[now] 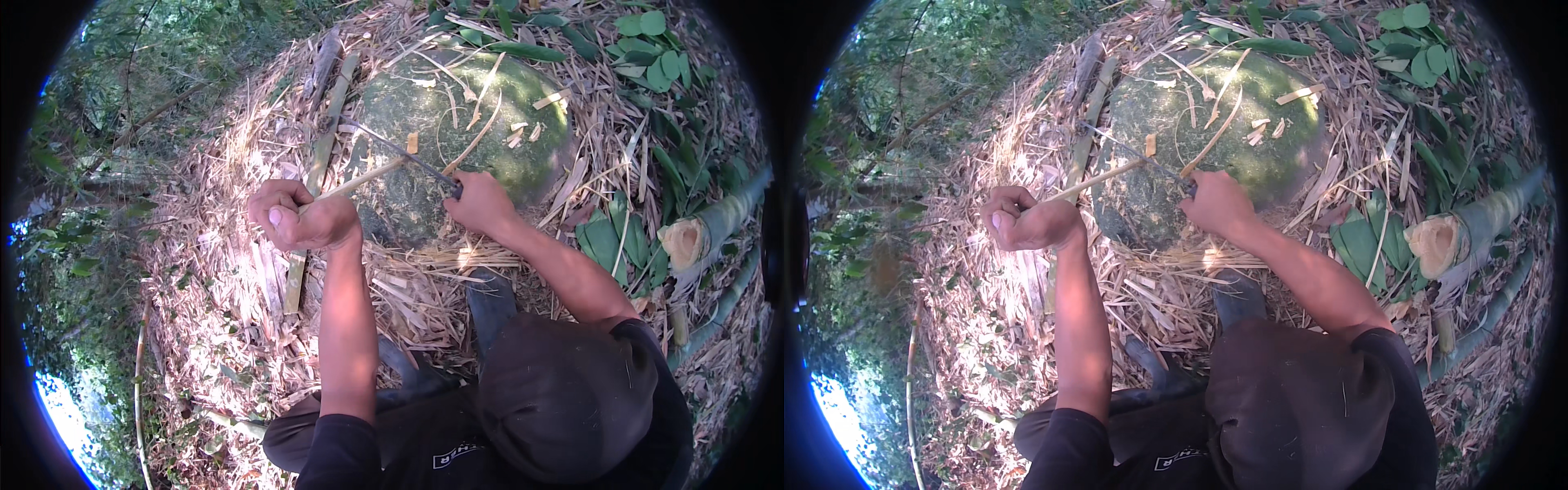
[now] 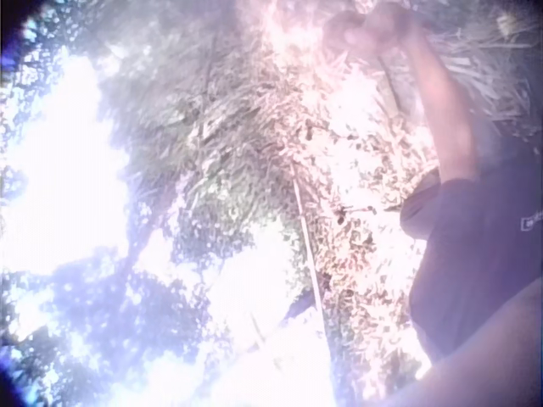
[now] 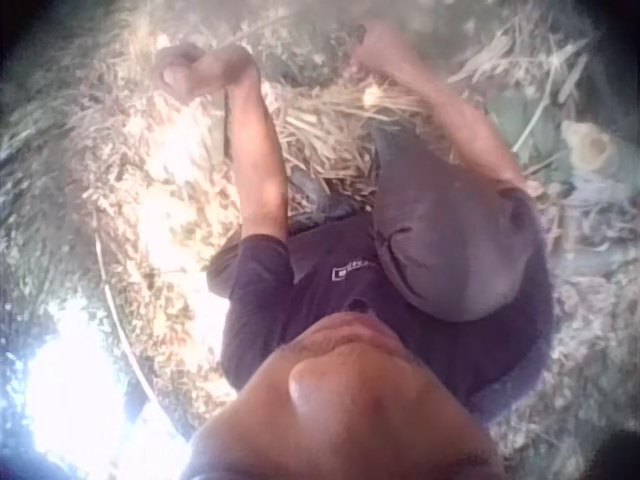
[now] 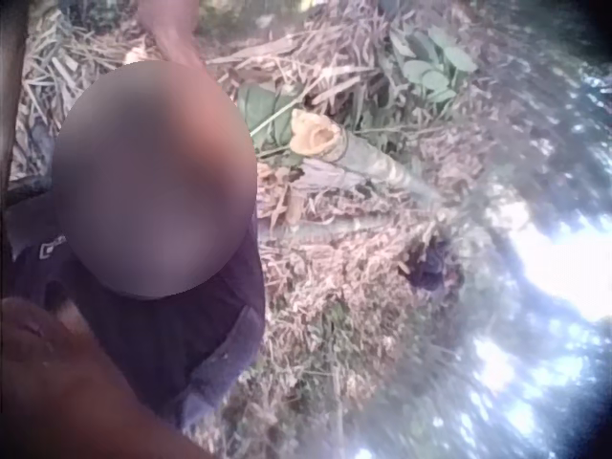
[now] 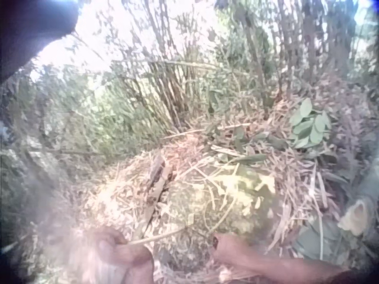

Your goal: The person sits on the ground in a bamboo grove and uses a large knife to shave thin strips from a piece of bamboo. They repeatedly scrape the bamboo against a mossy rock to refine the strips, occasionally pausing to inspect the blade and the material.

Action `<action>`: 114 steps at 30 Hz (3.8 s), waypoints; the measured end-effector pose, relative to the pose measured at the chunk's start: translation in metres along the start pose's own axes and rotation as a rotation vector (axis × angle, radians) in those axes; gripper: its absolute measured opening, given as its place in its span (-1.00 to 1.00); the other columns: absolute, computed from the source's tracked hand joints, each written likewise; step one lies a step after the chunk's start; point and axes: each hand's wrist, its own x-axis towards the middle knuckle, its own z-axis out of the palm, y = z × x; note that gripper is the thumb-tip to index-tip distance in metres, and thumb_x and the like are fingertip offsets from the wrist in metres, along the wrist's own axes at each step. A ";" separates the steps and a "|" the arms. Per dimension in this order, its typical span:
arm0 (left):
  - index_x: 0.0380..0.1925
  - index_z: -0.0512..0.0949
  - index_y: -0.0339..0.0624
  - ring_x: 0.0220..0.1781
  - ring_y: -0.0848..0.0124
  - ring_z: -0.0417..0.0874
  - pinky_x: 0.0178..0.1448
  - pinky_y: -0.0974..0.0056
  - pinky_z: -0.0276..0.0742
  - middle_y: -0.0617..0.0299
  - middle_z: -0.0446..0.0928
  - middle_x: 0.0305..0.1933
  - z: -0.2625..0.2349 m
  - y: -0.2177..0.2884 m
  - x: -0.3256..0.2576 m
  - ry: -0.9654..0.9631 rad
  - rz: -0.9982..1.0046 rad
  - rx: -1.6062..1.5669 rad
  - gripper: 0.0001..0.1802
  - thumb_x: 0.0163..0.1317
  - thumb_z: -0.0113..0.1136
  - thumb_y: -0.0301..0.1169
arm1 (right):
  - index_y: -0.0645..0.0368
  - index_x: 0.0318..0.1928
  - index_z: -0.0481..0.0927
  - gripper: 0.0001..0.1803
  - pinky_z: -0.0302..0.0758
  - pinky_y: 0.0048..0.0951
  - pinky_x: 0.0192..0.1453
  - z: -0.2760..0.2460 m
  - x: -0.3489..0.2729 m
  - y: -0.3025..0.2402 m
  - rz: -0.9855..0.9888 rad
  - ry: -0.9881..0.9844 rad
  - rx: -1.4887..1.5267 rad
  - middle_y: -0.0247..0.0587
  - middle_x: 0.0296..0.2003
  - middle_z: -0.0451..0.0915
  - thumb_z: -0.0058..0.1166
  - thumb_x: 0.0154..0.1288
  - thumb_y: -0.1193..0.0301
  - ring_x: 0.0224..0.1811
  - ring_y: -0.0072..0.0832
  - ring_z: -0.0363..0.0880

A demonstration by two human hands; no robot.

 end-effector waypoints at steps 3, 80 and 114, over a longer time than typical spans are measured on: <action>-0.68 0.08 0.00 -0.56 0.43 0.13 -0.40 0.30 0.07 0.29 0.16 -0.67 -0.004 -0.011 0.007 0.021 -0.155 -0.001 -0.59 0.40 -0.29 -0.23 | 0.33 -0.23 0.65 -0.66 0.59 -0.03 -0.17 0.004 0.003 0.008 0.039 0.023 0.004 0.10 -0.48 0.67 0.24 0.11 0.28 -0.39 0.05 0.69; 0.08 0.59 -0.29 -0.09 0.42 0.76 0.08 0.35 0.68 0.06 0.71 0.09 -0.266 0.019 0.091 -0.644 -1.372 -0.554 -0.71 0.51 0.13 -0.34 | 0.20 -0.18 0.47 -0.56 0.37 -0.41 -0.45 -0.009 -0.111 -0.208 0.431 -1.141 0.552 -0.42 -0.57 0.28 -0.28 0.66 0.10 -0.62 -0.54 0.27; -0.08 0.55 -0.22 -0.18 0.38 0.68 -0.08 0.29 0.63 0.13 0.69 -0.05 -0.268 -0.001 0.084 -0.366 -1.500 -0.364 -0.81 0.46 0.04 -0.37 | 0.33 0.37 0.39 -0.51 0.63 -0.43 -0.14 0.000 -0.108 -0.182 0.230 -1.141 0.581 -0.14 -0.20 0.65 -0.22 0.67 0.23 -0.27 -0.47 0.68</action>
